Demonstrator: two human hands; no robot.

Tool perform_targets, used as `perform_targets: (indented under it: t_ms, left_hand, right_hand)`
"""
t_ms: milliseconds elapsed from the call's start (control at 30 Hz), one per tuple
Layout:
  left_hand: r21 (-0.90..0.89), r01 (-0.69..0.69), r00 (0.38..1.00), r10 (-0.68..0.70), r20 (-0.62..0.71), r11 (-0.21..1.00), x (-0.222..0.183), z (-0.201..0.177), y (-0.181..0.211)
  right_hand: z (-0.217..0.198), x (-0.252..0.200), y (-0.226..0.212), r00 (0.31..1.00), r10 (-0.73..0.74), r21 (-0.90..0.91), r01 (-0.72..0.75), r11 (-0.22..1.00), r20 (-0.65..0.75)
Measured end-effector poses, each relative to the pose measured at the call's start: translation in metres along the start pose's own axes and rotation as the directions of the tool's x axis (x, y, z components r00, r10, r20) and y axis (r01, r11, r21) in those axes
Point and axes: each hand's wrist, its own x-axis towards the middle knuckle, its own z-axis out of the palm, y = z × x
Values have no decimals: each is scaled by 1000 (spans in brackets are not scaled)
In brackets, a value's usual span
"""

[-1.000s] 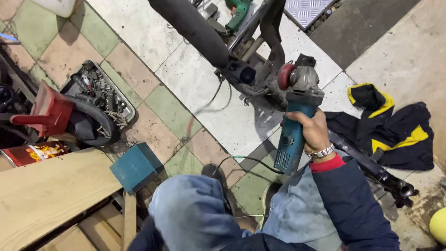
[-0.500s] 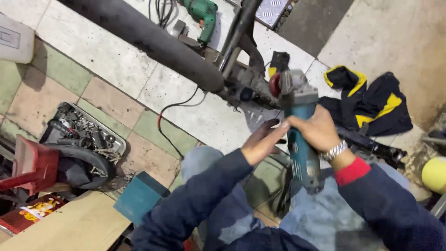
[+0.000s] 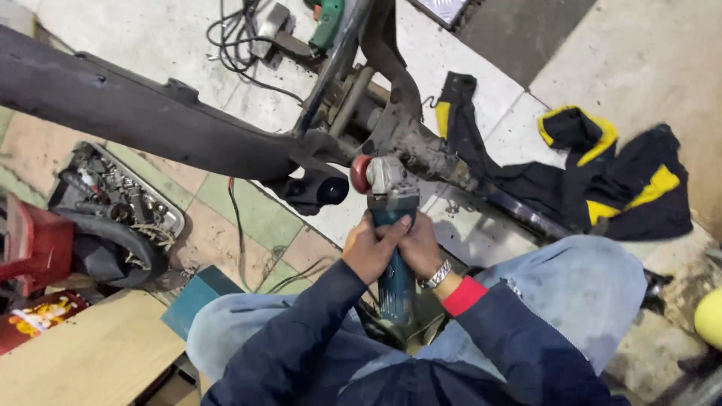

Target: Using an angle grinder and a power drill to modify or repair a motorcycle frame

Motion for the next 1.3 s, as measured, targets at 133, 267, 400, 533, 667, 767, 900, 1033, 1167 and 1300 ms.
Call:
perform_targets:
  t_ms: [133,267,400,533,667,767,900,1033,1167,1300]
  left_hand:
    - [27,15,998,-13,-61,1000,5,1,2]
    - [48,42,997,-39,-68,998,13,0,13]
    - [75,-23,997,28,-70,997,28,-2,23]
    - [95,-115,987,125,-101,989,48,-1,21]
    - [40,-204,969,208,-135,978,50,-2,27]
    - [79,-95,986,104,-127,992,54,-1,24]
    - [-15,-96,994,95,-60,995,49,-7,33]
    - [-60,-168,984,165,-62,984,59,-9,46]
    - [-89,-173,985,172,-17,981,58,-10,45]
    - [-113,-151,988,152,4,982,51,-8,44]
  right_hand:
    - [8,8,3,997,72,65,-72,995,2]
    - [10,17,-13,992,121,98,-117,988,-43]
    - [7,32,-19,988,123,120,-111,987,-95]
    - [4,47,-26,989,68,135,-51,990,-128]
    - [0,56,-28,988,28,136,-8,991,-150]
    - [0,54,-27,986,-13,135,35,990,-164]
    - [-4,57,-27,980,-74,139,100,985,-182]
    - [-13,78,-30,974,-124,148,153,977,-192]
    - [-15,79,-34,965,-171,146,201,969,-198]
    - [-21,85,4,966,-186,93,204,974,-178]
